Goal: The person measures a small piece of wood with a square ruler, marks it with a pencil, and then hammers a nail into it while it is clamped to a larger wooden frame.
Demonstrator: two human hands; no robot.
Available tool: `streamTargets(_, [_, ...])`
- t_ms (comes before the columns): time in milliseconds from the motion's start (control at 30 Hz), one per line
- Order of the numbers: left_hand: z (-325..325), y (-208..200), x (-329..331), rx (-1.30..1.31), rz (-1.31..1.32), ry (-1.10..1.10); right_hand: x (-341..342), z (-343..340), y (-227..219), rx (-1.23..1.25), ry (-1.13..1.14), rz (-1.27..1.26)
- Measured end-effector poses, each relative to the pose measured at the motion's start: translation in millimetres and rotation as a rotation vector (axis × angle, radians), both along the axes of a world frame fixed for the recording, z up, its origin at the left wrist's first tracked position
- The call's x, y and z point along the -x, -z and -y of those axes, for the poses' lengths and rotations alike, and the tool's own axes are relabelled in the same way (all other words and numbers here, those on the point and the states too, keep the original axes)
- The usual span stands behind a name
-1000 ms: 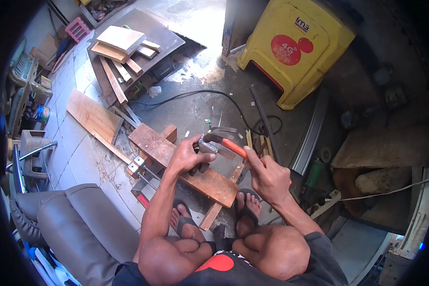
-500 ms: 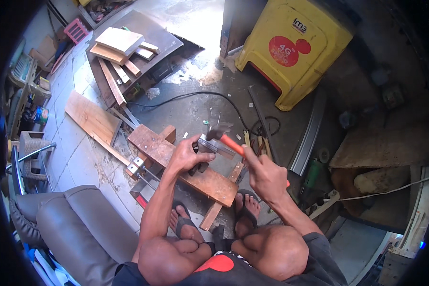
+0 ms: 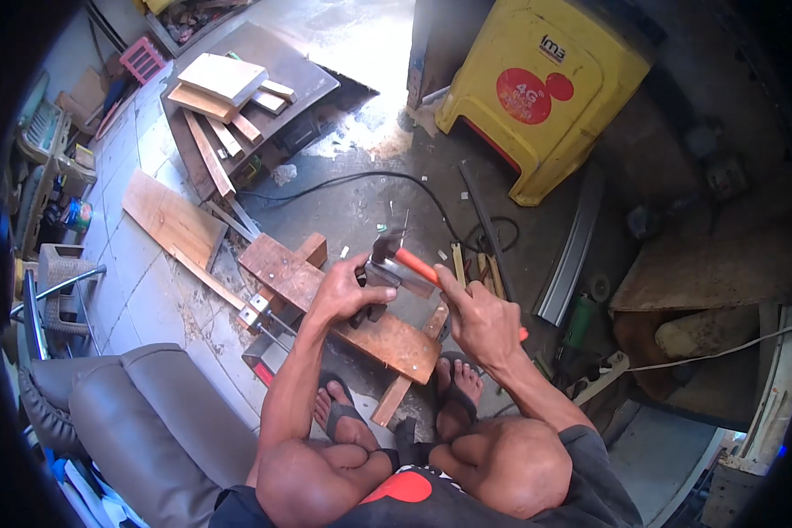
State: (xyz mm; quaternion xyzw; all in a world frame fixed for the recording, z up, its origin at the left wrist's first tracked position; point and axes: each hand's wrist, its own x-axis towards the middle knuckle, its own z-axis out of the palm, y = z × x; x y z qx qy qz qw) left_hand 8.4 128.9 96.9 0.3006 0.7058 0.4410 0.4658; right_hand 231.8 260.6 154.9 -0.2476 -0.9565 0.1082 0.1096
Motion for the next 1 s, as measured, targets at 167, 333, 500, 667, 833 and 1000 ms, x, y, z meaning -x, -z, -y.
streamTargets(167, [3, 11, 1, -0.086, -0.097, -0.007, 9, 4, -14, 0.074, 0.016, -0.106])
streamTargets(333, [7, 15, -2, -0.143, -0.114, -0.021, 9, 0, -19, 0.07, 0.013, -0.016])
streamTargets(500, [6, 11, 1, -0.051, -0.046, 0.0, 2, -2, -14, -0.016, -0.028, -0.102])
streamTargets(667, [5, 4, 2, -0.071, -0.027, -0.001, -7, 2, -9, -0.024, -0.03, -0.082])
streamTargets(833, [8, 9, -1, -0.111, -0.067, -0.009, -9, -1, -9, 0.032, -0.027, -0.203])
streamTargets(1000, [9, 11, 2, -0.128, -0.065, 0.003, -6, -8, -11, 0.026, -0.031, -0.179])
